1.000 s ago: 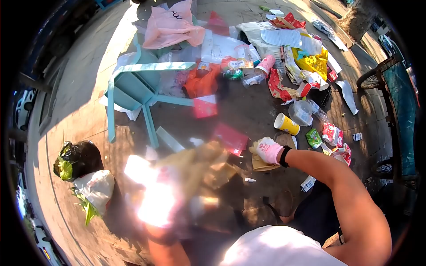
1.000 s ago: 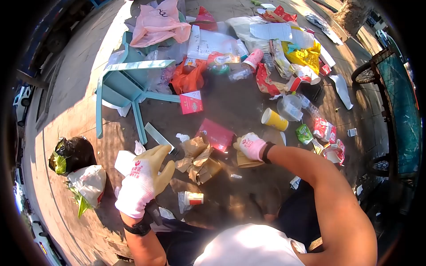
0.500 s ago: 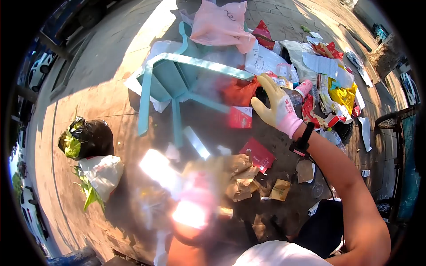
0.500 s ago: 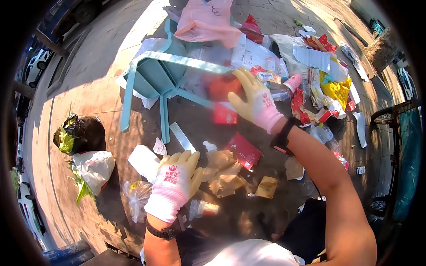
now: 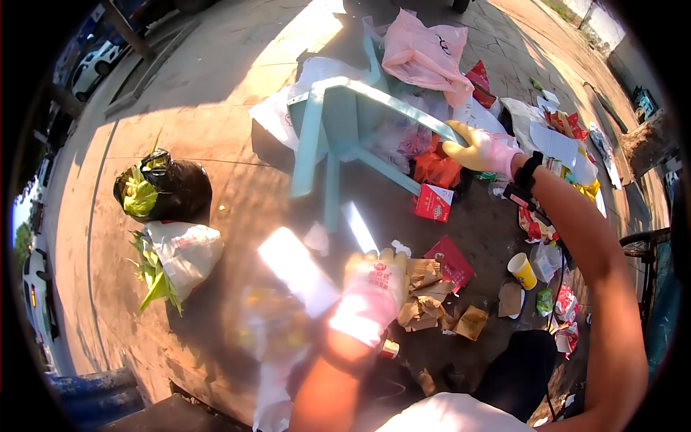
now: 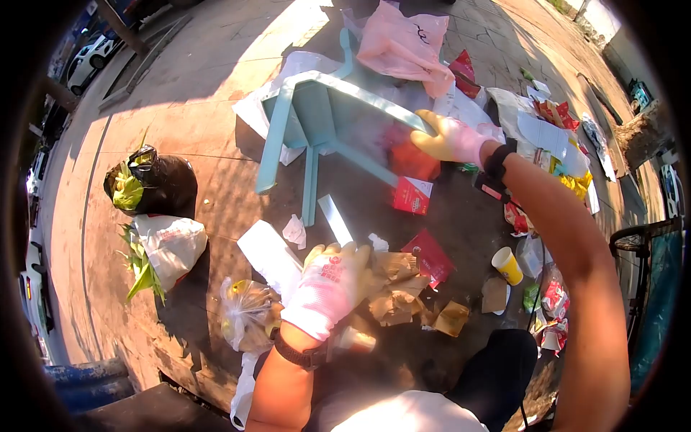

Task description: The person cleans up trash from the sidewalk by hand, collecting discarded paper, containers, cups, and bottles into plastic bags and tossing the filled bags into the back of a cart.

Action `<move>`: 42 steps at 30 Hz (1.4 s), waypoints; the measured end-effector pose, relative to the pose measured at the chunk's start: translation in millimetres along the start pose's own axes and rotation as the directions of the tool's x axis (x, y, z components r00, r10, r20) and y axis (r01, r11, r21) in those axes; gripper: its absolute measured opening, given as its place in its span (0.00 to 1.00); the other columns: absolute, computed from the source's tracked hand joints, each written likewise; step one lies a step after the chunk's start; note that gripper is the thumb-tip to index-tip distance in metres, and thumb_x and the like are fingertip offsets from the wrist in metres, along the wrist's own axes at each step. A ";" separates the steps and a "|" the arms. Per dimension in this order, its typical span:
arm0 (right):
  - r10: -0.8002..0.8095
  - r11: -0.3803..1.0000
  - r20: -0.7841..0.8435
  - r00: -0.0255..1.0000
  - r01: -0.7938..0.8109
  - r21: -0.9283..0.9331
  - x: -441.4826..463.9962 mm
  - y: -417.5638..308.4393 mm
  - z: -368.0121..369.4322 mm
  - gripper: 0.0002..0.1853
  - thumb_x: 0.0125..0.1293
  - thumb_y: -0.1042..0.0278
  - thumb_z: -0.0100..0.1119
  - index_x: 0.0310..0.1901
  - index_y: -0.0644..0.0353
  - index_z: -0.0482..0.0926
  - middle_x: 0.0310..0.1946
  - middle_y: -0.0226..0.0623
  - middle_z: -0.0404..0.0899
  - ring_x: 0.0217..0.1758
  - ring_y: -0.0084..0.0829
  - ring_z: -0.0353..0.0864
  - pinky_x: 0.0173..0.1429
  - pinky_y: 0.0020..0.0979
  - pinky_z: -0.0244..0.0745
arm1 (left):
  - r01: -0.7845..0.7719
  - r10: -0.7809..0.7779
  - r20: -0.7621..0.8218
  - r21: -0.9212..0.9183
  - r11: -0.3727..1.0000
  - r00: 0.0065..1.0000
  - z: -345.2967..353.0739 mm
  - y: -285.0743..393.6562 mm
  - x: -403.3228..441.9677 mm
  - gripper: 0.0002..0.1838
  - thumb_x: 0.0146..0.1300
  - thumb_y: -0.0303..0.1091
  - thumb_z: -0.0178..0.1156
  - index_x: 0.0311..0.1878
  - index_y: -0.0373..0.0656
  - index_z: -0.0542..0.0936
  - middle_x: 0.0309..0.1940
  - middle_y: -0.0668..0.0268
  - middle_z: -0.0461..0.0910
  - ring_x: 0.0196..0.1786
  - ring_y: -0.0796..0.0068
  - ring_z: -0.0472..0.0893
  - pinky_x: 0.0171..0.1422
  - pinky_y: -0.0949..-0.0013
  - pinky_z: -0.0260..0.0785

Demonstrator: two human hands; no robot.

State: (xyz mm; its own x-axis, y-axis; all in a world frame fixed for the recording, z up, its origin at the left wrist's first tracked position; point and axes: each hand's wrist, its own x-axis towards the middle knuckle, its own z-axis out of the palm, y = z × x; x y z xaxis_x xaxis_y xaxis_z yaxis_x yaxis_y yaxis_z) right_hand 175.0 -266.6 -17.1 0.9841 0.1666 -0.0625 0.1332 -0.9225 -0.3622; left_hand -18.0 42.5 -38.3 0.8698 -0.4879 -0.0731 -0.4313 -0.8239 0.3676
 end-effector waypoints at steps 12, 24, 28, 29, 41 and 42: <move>-0.004 0.999 0.063 0.998 0.001 0.043 83.2 -207.3 90.1 0.29 0.69 0.45 0.58 0.58 0.63 0.84 0.54 0.57 0.85 0.54 0.53 0.88 0.55 0.45 0.82 | -0.040 0.047 -0.038 0.160 0.986 0.998 -1.0 -27.6 -27.8 0.15 0.66 0.44 0.62 0.48 0.45 0.84 0.42 0.57 0.86 0.48 0.55 0.85 0.57 0.56 0.73; 0.161 0.897 0.216 0.963 -0.234 0.376 -156.8 -81.2 147.5 0.41 0.67 0.43 0.62 0.74 0.62 0.71 0.75 0.51 0.71 0.78 0.49 0.70 0.79 0.43 0.66 | -0.039 0.039 -0.013 0.008 0.999 0.999 -14.3 -28.9 -30.8 0.16 0.65 0.40 0.65 0.49 0.38 0.85 0.47 0.51 0.87 0.52 0.48 0.85 0.60 0.52 0.77; 0.386 0.906 0.023 0.922 -0.384 0.177 -267.2 -8.0 174.7 0.39 0.64 0.43 0.66 0.69 0.63 0.74 0.69 0.55 0.75 0.71 0.53 0.76 0.73 0.46 0.73 | -0.006 0.004 0.027 0.055 0.998 1.000 -16.0 -34.9 -23.4 0.24 0.67 0.40 0.63 0.62 0.36 0.83 0.58 0.48 0.85 0.62 0.48 0.83 0.69 0.54 0.74; 0.424 0.902 -0.039 0.905 -0.419 0.102 -276.7 -5.6 174.3 0.39 0.64 0.43 0.66 0.69 0.64 0.74 0.69 0.56 0.75 0.71 0.54 0.76 0.72 0.47 0.73 | 0.098 -0.101 0.140 0.029 0.995 0.985 -32.2 -20.5 -14.3 0.24 0.67 0.40 0.62 0.63 0.37 0.83 0.59 0.47 0.85 0.62 0.47 0.83 0.70 0.54 0.73; -0.027 0.995 0.238 0.971 0.050 -0.088 -283.8 -46.2 259.5 0.38 0.73 0.42 0.55 0.77 0.55 0.68 0.80 0.54 0.61 0.84 0.56 0.56 0.82 0.61 0.52 | 0.046 -0.042 0.112 -0.036 0.998 0.993 -19.5 1.8 0.9 0.23 0.68 0.40 0.61 0.60 0.34 0.82 0.56 0.46 0.84 0.59 0.43 0.83 0.66 0.50 0.74; 0.002 1.000 0.215 0.977 -0.005 0.013 -283.2 -39.8 283.4 0.37 0.74 0.41 0.54 0.77 0.55 0.68 0.81 0.54 0.61 0.84 0.56 0.55 0.83 0.60 0.52 | 0.058 -0.056 0.109 -0.019 0.998 0.992 -18.7 4.4 -1.2 0.22 0.68 0.40 0.61 0.59 0.34 0.82 0.56 0.46 0.85 0.59 0.43 0.83 0.66 0.50 0.74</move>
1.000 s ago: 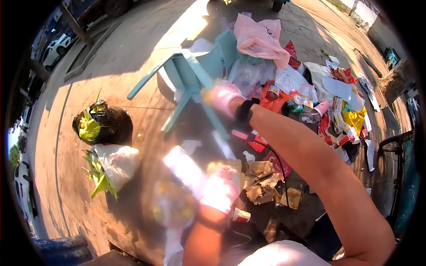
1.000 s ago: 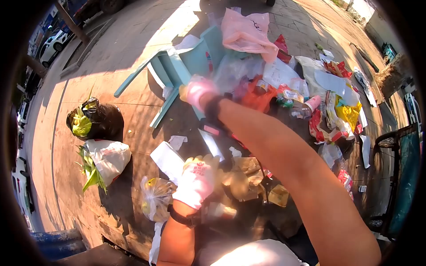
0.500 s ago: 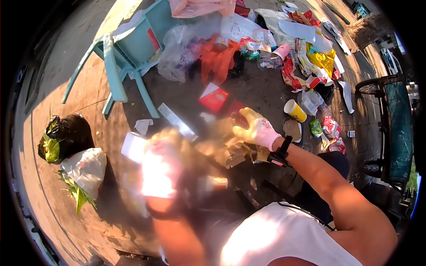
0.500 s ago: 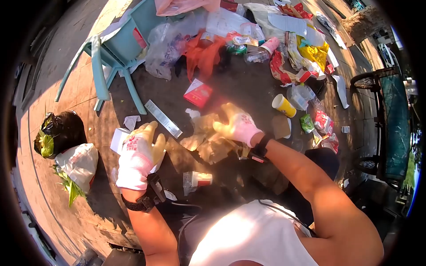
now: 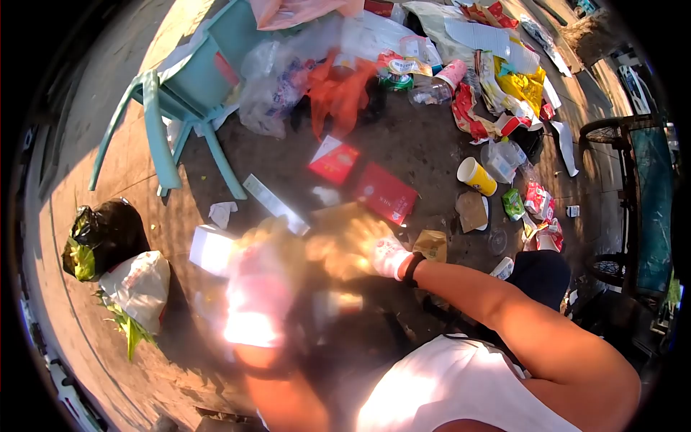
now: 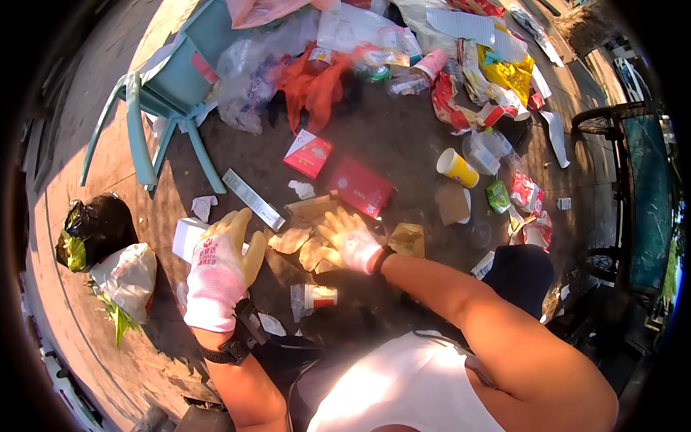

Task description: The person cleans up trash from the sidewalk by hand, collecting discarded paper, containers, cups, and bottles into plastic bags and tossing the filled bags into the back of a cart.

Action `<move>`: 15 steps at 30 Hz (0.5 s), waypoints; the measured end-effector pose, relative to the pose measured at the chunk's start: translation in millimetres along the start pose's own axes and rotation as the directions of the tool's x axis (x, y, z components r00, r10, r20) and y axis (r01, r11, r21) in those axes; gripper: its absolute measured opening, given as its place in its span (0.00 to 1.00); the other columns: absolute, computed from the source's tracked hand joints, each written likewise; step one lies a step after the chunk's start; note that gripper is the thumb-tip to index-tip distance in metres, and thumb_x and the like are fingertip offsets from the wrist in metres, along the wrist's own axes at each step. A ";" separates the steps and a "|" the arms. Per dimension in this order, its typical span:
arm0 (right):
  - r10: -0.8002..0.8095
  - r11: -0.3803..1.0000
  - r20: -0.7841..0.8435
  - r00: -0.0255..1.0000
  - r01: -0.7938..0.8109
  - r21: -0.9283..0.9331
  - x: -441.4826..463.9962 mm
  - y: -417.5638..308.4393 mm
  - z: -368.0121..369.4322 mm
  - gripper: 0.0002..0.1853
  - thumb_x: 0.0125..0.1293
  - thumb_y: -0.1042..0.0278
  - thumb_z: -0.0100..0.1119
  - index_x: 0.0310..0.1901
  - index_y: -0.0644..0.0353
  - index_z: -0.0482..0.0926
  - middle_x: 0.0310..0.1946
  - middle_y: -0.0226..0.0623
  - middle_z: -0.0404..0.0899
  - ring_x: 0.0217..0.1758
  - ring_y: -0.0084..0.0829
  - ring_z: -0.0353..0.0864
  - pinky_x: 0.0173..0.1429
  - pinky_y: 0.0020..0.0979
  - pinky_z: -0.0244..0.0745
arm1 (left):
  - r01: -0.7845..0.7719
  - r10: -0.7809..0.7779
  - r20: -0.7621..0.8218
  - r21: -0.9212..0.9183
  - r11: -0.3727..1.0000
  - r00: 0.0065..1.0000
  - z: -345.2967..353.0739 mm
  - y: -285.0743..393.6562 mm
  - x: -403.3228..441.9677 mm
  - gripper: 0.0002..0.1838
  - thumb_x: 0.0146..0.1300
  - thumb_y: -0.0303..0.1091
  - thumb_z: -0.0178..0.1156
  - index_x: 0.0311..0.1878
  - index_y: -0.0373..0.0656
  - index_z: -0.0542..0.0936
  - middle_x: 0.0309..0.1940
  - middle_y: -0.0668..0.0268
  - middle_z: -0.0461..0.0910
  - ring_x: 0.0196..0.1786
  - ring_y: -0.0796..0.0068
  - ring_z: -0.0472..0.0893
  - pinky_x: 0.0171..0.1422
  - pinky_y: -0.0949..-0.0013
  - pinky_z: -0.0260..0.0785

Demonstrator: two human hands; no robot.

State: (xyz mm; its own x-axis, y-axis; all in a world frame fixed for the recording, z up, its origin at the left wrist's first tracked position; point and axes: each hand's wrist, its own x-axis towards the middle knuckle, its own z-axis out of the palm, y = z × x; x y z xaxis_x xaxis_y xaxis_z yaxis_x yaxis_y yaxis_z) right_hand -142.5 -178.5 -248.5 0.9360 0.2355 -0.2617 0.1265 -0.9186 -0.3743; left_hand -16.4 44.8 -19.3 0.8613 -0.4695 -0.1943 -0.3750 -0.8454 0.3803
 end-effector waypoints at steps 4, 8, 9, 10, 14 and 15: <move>0.045 0.993 0.042 0.998 -0.049 0.111 20.2 1.2 7.1 0.35 0.76 0.42 0.51 0.77 0.54 0.70 0.81 0.52 0.61 0.85 0.55 0.54 0.83 0.57 0.53 | -0.115 0.116 0.003 0.145 0.983 0.993 -16.0 13.1 -15.7 0.22 0.68 0.40 0.63 0.60 0.34 0.82 0.57 0.45 0.84 0.59 0.42 0.83 0.67 0.50 0.74; 0.166 0.984 0.078 0.983 -0.171 0.054 21.0 -11.1 14.9 0.34 0.76 0.42 0.51 0.77 0.53 0.70 0.82 0.48 0.60 0.85 0.52 0.54 0.82 0.60 0.53 | -0.085 0.092 -0.189 0.047 0.995 0.978 -20.9 6.9 -36.9 0.21 0.68 0.38 0.64 0.60 0.37 0.83 0.57 0.45 0.85 0.59 0.44 0.84 0.68 0.49 0.73; 0.165 0.985 0.046 0.985 -0.167 0.034 21.8 -10.7 25.8 0.35 0.76 0.42 0.51 0.77 0.53 0.69 0.82 0.47 0.59 0.85 0.51 0.53 0.81 0.61 0.53 | -0.002 0.005 -0.189 0.019 1.000 0.982 -24.7 8.7 -40.3 0.21 0.68 0.38 0.65 0.60 0.37 0.83 0.57 0.46 0.85 0.59 0.44 0.84 0.68 0.49 0.73; 0.157 0.988 0.038 0.987 -0.157 -0.004 19.9 -12.4 27.3 0.35 0.76 0.42 0.51 0.78 0.53 0.68 0.82 0.46 0.59 0.85 0.51 0.53 0.81 0.60 0.53 | -0.015 0.031 -0.268 0.063 0.998 0.963 -21.2 2.2 -47.9 0.21 0.67 0.36 0.66 0.60 0.36 0.83 0.56 0.46 0.86 0.59 0.45 0.84 0.67 0.50 0.74; 0.198 0.955 0.133 0.971 -0.161 -0.250 26.7 -7.0 48.4 0.37 0.77 0.40 0.46 0.81 0.48 0.62 0.84 0.42 0.55 0.86 0.46 0.51 0.81 0.57 0.50 | 0.125 -0.091 -0.240 0.132 0.983 0.967 -37.0 -7.4 -77.4 0.22 0.68 0.35 0.64 0.61 0.34 0.82 0.57 0.46 0.85 0.59 0.44 0.83 0.68 0.50 0.73; 0.233 0.938 0.164 0.958 -0.177 -0.299 29.3 -12.6 48.8 0.37 0.78 0.39 0.45 0.82 0.47 0.60 0.85 0.41 0.54 0.87 0.45 0.50 0.81 0.58 0.50 | 0.153 -0.122 -0.227 0.121 0.981 0.966 -37.1 -10.6 -86.1 0.22 0.68 0.35 0.63 0.62 0.34 0.82 0.57 0.46 0.85 0.60 0.44 0.83 0.68 0.50 0.72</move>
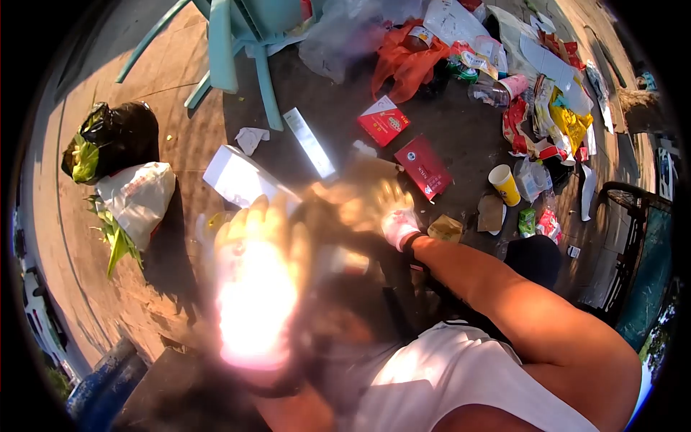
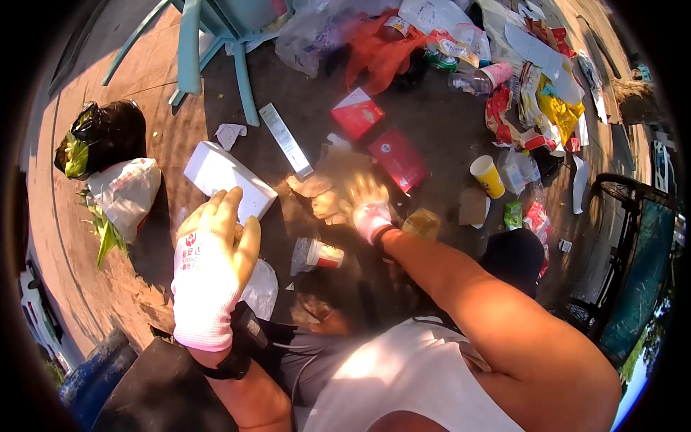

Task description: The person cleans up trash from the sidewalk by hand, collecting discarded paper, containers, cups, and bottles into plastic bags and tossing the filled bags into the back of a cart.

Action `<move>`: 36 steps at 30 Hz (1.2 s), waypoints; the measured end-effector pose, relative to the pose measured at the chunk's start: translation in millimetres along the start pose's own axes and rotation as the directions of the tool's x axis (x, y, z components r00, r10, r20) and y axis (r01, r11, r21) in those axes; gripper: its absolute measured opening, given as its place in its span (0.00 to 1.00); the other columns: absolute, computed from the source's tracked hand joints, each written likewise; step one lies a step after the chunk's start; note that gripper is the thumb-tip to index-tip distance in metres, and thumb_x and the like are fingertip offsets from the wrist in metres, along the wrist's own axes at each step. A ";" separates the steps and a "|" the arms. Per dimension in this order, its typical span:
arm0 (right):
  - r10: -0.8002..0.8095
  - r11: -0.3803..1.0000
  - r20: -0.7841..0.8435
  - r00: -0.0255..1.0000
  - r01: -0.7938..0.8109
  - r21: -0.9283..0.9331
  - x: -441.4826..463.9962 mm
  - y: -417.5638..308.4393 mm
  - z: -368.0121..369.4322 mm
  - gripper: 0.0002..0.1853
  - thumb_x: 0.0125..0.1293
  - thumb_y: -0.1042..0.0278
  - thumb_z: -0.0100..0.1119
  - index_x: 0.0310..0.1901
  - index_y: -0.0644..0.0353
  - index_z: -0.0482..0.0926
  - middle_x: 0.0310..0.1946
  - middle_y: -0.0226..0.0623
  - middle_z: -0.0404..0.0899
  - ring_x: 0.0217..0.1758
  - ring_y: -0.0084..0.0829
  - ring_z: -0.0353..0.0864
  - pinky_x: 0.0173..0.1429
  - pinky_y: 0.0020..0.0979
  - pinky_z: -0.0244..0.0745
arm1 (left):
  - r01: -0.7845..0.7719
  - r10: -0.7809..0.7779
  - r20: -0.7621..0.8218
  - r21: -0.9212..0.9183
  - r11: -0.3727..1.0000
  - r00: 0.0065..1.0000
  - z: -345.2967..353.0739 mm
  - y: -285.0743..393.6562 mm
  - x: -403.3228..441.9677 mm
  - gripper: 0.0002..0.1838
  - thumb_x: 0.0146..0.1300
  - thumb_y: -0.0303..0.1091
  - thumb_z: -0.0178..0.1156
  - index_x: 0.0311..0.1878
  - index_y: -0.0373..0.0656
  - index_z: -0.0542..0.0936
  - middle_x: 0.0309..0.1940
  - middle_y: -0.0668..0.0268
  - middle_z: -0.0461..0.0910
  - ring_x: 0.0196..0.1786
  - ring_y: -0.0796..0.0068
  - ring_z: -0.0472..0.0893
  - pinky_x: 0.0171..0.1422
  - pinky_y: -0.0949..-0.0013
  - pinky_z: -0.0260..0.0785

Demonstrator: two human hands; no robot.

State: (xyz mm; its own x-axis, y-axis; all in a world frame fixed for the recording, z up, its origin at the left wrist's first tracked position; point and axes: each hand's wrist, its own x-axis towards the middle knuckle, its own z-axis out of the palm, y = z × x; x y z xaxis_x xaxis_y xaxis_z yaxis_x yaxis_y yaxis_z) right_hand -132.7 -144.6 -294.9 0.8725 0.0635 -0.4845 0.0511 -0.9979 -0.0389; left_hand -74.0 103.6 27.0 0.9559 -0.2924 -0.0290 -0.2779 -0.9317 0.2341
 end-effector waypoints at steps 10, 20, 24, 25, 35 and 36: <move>-0.155 0.983 0.076 0.985 0.145 0.114 24.6 31.2 -56.5 0.45 0.73 0.40 0.58 0.82 0.56 0.57 0.84 0.51 0.53 0.86 0.51 0.53 0.85 0.49 0.54 | 0.222 -0.210 0.308 -0.005 0.975 0.928 -15.4 22.6 -15.5 0.18 0.70 0.38 0.58 0.59 0.43 0.83 0.59 0.57 0.83 0.62 0.60 0.80 0.69 0.56 0.67; -0.265 0.909 -0.142 0.954 0.296 0.292 -86.8 91.0 -284.6 0.25 0.70 0.67 0.57 0.65 0.73 0.76 0.66 0.61 0.78 0.71 0.56 0.76 0.77 0.43 0.68 | 0.255 -0.242 0.080 -0.292 0.922 0.967 -23.5 39.8 -22.7 0.22 0.71 0.37 0.54 0.65 0.40 0.79 0.59 0.58 0.81 0.61 0.60 0.80 0.70 0.55 0.68; -0.073 0.926 -0.001 0.997 0.068 0.371 -161.4 121.7 -330.3 0.25 0.70 0.67 0.56 0.64 0.72 0.77 0.64 0.56 0.80 0.70 0.49 0.78 0.75 0.39 0.70 | 0.247 -0.295 -0.060 -0.405 0.880 0.953 3.2 49.1 -41.4 0.26 0.72 0.39 0.54 0.71 0.42 0.76 0.70 0.58 0.77 0.70 0.59 0.76 0.77 0.53 0.64; -0.107 0.896 -0.028 0.994 0.109 0.430 -179.1 144.9 -322.3 0.24 0.69 0.66 0.58 0.62 0.73 0.78 0.59 0.57 0.82 0.64 0.51 0.81 0.70 0.39 0.73 | 0.255 -0.328 -0.105 -0.428 0.867 0.939 5.5 52.9 -52.0 0.25 0.72 0.39 0.54 0.70 0.43 0.76 0.69 0.59 0.77 0.69 0.60 0.77 0.77 0.53 0.64; -0.133 0.965 0.458 0.879 0.010 0.263 -278.2 295.0 -331.3 0.15 0.71 0.67 0.56 0.55 0.62 0.83 0.32 0.38 0.84 0.36 0.33 0.81 0.43 0.40 0.75 | 0.666 -0.827 -0.366 -0.492 0.561 0.427 -237.3 25.1 -193.0 0.22 0.69 0.35 0.63 0.64 0.39 0.81 0.65 0.51 0.81 0.66 0.50 0.79 0.72 0.48 0.68; -0.158 0.970 0.471 0.868 0.047 0.240 -277.0 297.4 -348.3 0.14 0.72 0.68 0.55 0.54 0.62 0.83 0.33 0.38 0.83 0.36 0.34 0.81 0.44 0.41 0.75 | 0.690 -0.836 -0.392 -0.479 0.542 0.384 -270.6 17.4 -207.1 0.22 0.69 0.34 0.63 0.64 0.38 0.81 0.64 0.50 0.81 0.65 0.49 0.79 0.71 0.47 0.69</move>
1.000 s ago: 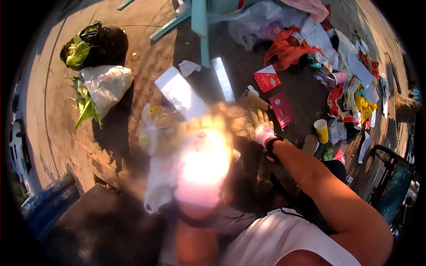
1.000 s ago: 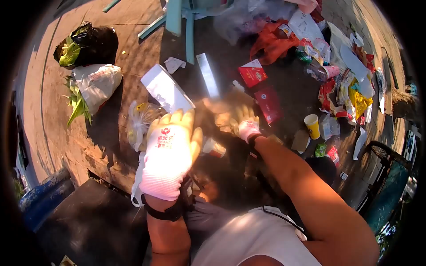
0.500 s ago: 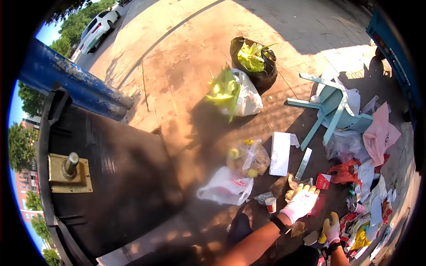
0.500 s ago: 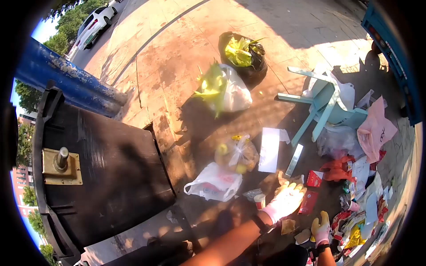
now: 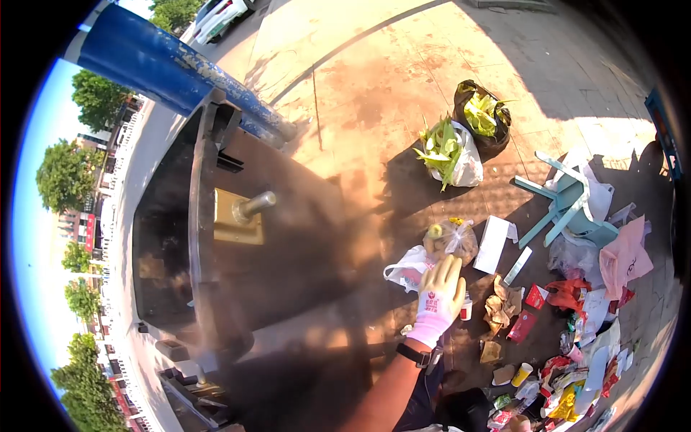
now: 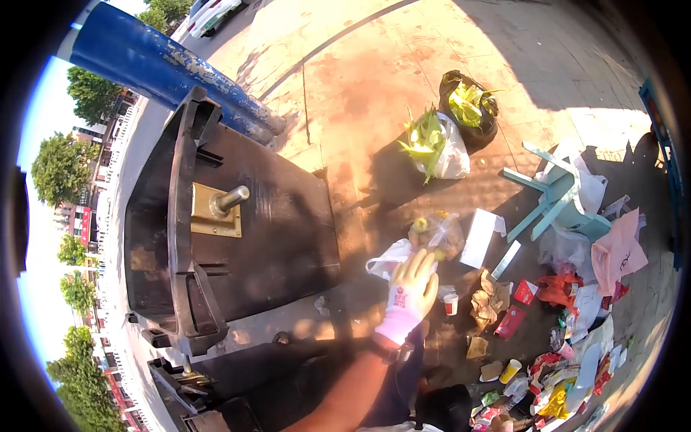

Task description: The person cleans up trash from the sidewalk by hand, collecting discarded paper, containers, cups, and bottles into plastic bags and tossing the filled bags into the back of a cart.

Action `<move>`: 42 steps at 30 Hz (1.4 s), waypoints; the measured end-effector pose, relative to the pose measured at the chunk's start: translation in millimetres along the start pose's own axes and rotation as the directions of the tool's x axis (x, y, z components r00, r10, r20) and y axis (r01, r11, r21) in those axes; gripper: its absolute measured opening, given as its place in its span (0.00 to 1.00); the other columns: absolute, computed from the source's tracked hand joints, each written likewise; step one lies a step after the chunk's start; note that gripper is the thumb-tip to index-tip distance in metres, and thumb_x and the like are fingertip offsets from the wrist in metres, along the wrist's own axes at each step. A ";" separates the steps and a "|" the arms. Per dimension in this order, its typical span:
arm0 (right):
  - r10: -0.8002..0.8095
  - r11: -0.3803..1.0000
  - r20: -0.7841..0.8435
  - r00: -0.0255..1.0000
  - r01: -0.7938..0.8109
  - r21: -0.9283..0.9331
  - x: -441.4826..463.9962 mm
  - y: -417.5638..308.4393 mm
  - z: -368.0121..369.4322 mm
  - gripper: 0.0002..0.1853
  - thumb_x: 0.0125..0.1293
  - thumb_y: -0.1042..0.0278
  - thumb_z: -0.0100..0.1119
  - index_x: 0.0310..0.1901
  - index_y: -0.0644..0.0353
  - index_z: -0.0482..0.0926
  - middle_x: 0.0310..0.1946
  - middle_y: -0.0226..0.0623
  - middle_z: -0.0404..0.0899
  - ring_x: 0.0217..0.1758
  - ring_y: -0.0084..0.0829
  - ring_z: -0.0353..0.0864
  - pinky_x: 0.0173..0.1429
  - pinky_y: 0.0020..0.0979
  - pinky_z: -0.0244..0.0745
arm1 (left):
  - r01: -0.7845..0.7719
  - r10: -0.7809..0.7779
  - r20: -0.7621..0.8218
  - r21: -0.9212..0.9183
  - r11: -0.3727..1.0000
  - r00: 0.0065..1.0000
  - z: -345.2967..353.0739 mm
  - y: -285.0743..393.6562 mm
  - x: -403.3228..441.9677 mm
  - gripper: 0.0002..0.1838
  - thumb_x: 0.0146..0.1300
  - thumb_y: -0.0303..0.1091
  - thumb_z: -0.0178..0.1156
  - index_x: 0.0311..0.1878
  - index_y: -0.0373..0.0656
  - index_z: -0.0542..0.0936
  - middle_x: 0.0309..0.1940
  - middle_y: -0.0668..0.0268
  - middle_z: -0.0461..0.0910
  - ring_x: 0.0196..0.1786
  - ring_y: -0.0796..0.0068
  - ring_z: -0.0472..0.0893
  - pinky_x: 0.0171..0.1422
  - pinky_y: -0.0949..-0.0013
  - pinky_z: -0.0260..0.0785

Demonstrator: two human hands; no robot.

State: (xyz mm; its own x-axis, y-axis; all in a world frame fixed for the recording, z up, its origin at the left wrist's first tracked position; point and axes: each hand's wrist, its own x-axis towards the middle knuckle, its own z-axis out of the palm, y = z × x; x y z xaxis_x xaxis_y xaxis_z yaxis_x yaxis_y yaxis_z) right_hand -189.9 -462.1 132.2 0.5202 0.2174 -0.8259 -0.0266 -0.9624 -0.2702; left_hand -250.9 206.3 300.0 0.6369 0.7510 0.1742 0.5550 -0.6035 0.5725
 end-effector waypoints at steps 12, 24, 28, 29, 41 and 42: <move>-0.443 0.890 0.017 0.896 0.437 0.132 -30.2 -119.1 -151.5 0.07 0.66 0.62 0.59 0.42 0.50 0.82 0.28 0.23 0.74 0.28 0.25 0.73 0.28 0.33 0.64 | 0.608 -0.139 -0.646 0.593 0.528 0.751 -367.6 -21.0 47.7 0.29 0.72 0.44 0.62 0.72 0.42 0.75 0.76 0.49 0.70 0.76 0.43 0.70 0.81 0.36 0.56; 0.010 0.909 0.212 0.977 -0.097 0.405 -70.4 -207.8 -208.1 0.05 0.73 0.62 0.57 0.45 0.48 0.81 0.31 0.26 0.77 0.32 0.31 0.79 0.32 0.35 0.72 | 0.795 -0.342 -0.718 0.558 0.239 0.606 -394.2 -76.4 18.2 0.40 0.67 0.46 0.67 0.78 0.40 0.67 0.71 0.49 0.73 0.53 0.50 0.82 0.60 0.49 0.74; 0.011 0.897 0.190 0.982 -0.093 0.432 -61.4 -230.4 -226.1 0.04 0.73 0.63 0.59 0.44 0.48 0.81 0.31 0.27 0.77 0.32 0.33 0.80 0.32 0.36 0.73 | 0.782 -0.320 -0.714 0.573 0.243 0.623 -392.9 -77.4 16.0 0.40 0.67 0.46 0.68 0.78 0.40 0.67 0.73 0.49 0.71 0.53 0.50 0.81 0.59 0.48 0.73; 0.009 0.894 0.187 0.982 -0.091 0.439 -57.7 -234.2 -231.0 0.03 0.73 0.63 0.59 0.44 0.48 0.80 0.31 0.27 0.77 0.33 0.33 0.80 0.33 0.36 0.74 | 0.778 -0.317 -0.711 0.582 0.235 0.628 -392.4 -78.2 14.7 0.41 0.67 0.46 0.68 0.78 0.40 0.67 0.74 0.49 0.71 0.53 0.50 0.81 0.60 0.48 0.73; 0.102 0.915 0.159 0.982 -0.155 0.371 12.6 -225.4 -314.0 0.11 0.72 0.63 0.55 0.40 0.57 0.86 0.29 0.22 0.78 0.29 0.19 0.72 0.33 0.30 0.69 | 0.767 -0.378 -0.708 0.642 0.007 0.596 -372.9 -64.9 30.0 0.46 0.61 0.52 0.72 0.79 0.45 0.67 0.73 0.53 0.73 0.53 0.54 0.82 0.62 0.52 0.73; -0.001 0.974 0.066 0.998 -0.014 0.224 7.5 -228.5 -316.7 0.11 0.73 0.63 0.55 0.38 0.56 0.85 0.27 0.20 0.75 0.27 0.20 0.72 0.32 0.29 0.69 | 0.753 -0.344 -0.695 0.656 0.057 0.632 -371.8 -71.2 24.2 0.44 0.62 0.51 0.71 0.78 0.45 0.67 0.71 0.52 0.75 0.54 0.51 0.83 0.61 0.48 0.75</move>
State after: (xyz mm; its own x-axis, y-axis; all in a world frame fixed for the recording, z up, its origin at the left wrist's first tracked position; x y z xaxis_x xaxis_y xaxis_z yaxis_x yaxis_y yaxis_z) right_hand 90.4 -292.1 344.5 0.4630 0.2289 -0.8563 -0.2245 -0.9043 -0.3631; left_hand -473.9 367.0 561.3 -0.1604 0.8682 0.4696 0.8621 0.3550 -0.3617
